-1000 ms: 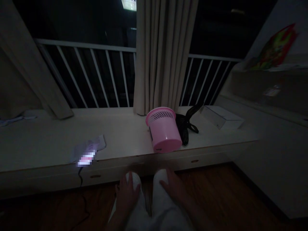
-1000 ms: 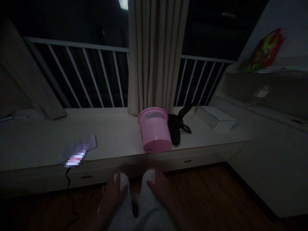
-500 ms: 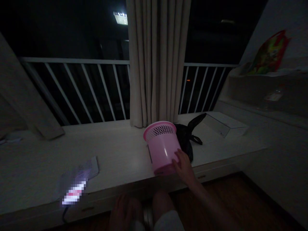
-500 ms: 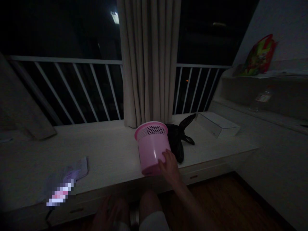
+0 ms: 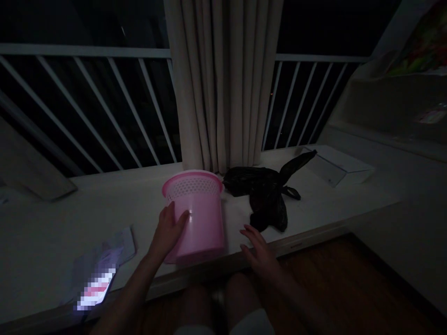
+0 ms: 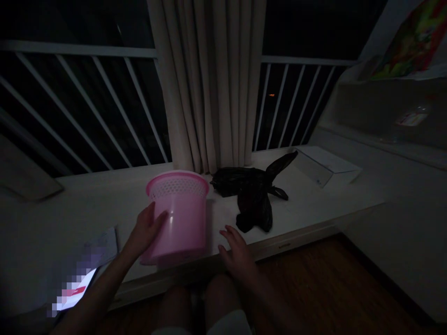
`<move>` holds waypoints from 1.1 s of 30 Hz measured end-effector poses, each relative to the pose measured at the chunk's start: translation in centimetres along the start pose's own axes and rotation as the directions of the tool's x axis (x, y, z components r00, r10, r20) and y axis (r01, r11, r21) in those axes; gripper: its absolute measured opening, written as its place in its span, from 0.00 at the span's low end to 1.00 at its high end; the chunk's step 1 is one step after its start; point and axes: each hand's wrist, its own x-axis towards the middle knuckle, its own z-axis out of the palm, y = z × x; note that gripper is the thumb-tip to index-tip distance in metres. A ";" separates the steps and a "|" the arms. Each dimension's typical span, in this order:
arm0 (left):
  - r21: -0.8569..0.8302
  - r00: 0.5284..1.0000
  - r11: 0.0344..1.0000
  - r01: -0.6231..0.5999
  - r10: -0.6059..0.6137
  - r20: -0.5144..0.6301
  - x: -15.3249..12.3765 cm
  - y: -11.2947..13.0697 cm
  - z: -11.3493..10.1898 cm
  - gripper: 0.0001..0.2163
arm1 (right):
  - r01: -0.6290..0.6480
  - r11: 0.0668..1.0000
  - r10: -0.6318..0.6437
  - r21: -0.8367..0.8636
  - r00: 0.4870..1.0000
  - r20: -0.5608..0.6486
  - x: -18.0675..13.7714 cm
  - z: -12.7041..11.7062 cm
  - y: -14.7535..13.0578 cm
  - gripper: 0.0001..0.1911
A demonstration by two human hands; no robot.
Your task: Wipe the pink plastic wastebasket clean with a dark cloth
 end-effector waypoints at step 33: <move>0.577 0.990 0.806 -0.129 0.068 0.127 7.6 6.4 -3.7 0.32 | -0.336 0.922 0.345 -0.194 0.939 0.011 4.6 -0.9 9.7 0.14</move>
